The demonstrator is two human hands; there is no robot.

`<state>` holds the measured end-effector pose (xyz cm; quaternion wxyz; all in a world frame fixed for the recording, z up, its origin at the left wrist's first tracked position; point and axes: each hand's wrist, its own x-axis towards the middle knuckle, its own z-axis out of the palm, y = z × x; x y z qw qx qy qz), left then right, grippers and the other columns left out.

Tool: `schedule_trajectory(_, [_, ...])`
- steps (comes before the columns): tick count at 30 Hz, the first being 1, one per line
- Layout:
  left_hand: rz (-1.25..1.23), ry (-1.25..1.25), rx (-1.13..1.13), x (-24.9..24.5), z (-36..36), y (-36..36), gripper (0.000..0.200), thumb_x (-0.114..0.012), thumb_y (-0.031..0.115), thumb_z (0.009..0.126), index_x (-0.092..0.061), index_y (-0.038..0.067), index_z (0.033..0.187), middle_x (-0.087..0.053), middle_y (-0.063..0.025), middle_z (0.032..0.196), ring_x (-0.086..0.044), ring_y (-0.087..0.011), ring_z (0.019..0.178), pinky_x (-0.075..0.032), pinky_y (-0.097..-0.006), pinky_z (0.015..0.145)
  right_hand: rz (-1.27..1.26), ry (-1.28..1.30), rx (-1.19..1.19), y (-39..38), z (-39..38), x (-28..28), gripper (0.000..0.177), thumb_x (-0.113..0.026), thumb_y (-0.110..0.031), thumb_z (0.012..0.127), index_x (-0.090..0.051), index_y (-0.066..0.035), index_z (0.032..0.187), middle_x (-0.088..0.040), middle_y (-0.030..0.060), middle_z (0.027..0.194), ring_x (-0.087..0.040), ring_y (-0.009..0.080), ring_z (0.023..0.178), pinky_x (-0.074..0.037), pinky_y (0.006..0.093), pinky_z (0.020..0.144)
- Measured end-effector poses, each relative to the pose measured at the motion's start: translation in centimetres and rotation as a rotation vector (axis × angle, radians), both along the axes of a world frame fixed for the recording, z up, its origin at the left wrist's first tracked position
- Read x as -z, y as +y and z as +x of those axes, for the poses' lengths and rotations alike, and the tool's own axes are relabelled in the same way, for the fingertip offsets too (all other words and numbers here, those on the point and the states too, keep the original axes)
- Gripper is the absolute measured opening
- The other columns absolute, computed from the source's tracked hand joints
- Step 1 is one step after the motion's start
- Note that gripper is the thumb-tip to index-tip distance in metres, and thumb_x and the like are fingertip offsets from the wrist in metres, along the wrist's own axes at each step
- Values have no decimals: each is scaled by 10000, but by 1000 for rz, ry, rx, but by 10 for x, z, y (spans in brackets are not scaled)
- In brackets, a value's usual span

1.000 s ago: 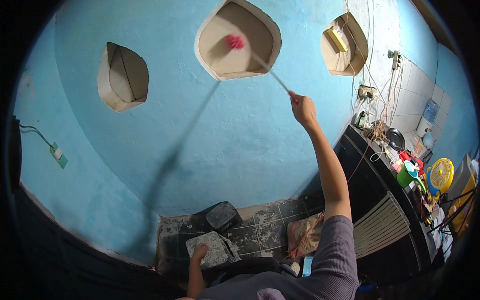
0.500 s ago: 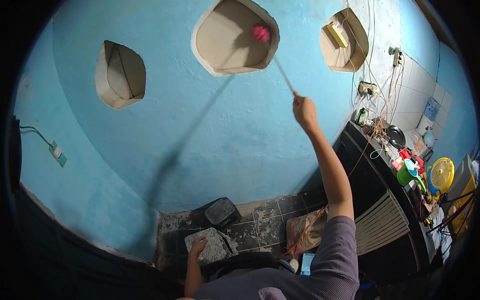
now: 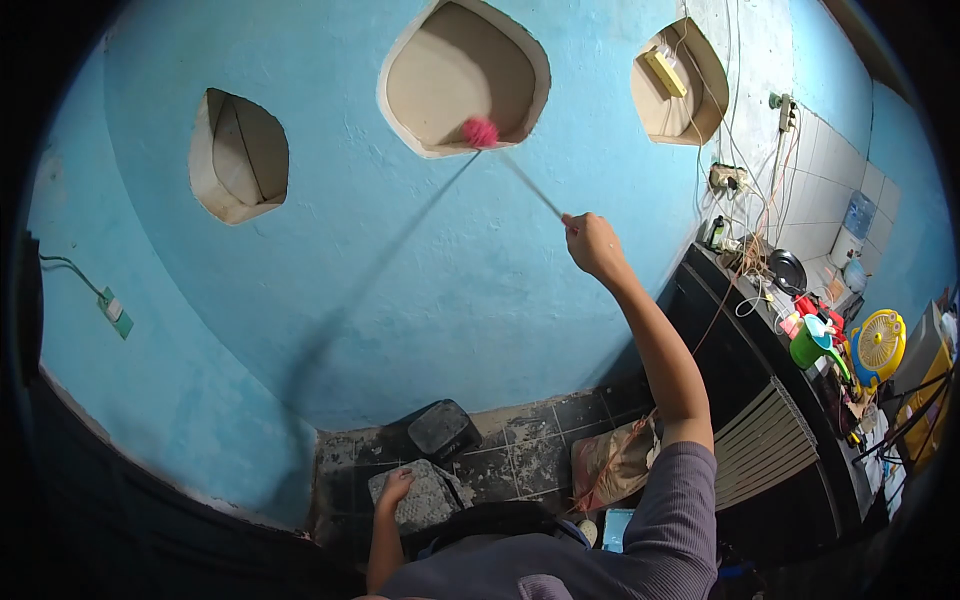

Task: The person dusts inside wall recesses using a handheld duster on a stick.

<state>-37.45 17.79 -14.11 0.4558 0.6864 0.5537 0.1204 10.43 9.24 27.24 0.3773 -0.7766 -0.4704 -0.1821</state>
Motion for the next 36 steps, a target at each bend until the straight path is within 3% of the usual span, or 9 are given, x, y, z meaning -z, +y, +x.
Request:
schedule_trajectory(3, [-10, 11, 19, -11, 5, -6, 411, -564, 248, 754, -541, 15, 1091, -574, -181, 1025, -545, -275, 964, -418, -337, 797, 109, -60, 55, -11, -1, -22, 205, -485, -185, 806, -643, -88, 894, -562, 234, 700, -559, 391, 671, -438, 432, 585])
schedule_trajectory(8, [-176, 10, -78, -69, 20, -26, 422, -578, 228, 741, -535, 14, 1102, -546, -199, 1080, -517, -307, 1020, -389, -354, 858, -4, -79, 226, -2, 5, -28, 305, -418, -205, 849, -593, 2, 709, -573, 243, 716, -559, 396, 677, -437, 464, 608])
schedule_trajectory(13, [-111, -1, -12, -17, 16, -6, 417, -577, 223, 743, -535, 3, 1095, -530, -200, 1106, -505, -304, 1038, -389, -362, 863, -22, 53, -46, -13, -11, -45, 221, -510, -162, 779, -633, -88, 947, -593, 210, 813, -569, 371, 756, -453, 415, 668])
schedule_trajectory(17, [-76, -27, 35, -6, 12, 0, 418, -572, 223, 747, -531, -7, 1094, -523, -193, 1121, -491, -305, 1058, -385, -367, 872, 65, -66, 256, -2, -17, -58, 222, -451, -137, 802, -613, -28, 906, -590, 223, 832, -571, 375, 762, -453, 431, 670])
schedule_trajectory(21, [-105, -32, 24, -10, 11, -1, 423, -570, 228, 749, -526, -5, 1100, -514, -191, 1134, -485, -305, 1065, -385, -369, 874, -155, -29, 126, 17, -35, -36, 215, -470, -125, 777, -613, -8, 886, -585, 240, 836, -565, 387, 797, -445, 439, 718])
schedule_trajectory(25, [-71, -3, 8, -14, 6, -7, 397, -573, 229, 756, -538, 12, 1087, -525, -169, 1122, -488, -286, 1060, -380, -356, 875, 37, 119, -203, 7, -47, -62, 187, -542, -134, 751, -655, -75, 887, -588, 229, 835, -571, 365, 780, -447, 391, 696])
schedule_trajectory(27, [-84, 33, -19, -9, 0, -6, 376, -576, 231, 761, -550, 23, 1074, -540, -148, 1104, -492, -267, 1052, -377, -347, 876, 147, -17, -98, 14, -32, -76, 184, -515, -125, 754, -646, -52, 861, -594, 216, 836, -572, 370, 752, -450, 398, 660])
schedule_trajectory(29, [-47, 1, 41, -4, -6, -5, 369, -577, 234, 764, -552, 20, 1064, -543, -144, 1098, -497, -259, 1048, -382, -343, 871, 105, -83, 223, 15, -36, -90, 192, -473, -117, 753, -606, -3, 832, -595, 214, 840, -572, 380, 762, -457, 424, 663])
schedule_trajectory(36, [-83, -52, -15, 7, -12, -14, 349, -573, 226, 773, -554, 10, 1047, -570, -133, 1048, -536, -240, 970, -407, -327, 820, -164, -183, 90, 48, -106, -88, 192, -485, -122, 761, -568, 33, 837, -586, 236, 835, -566, 385, 807, -449, 429, 697])
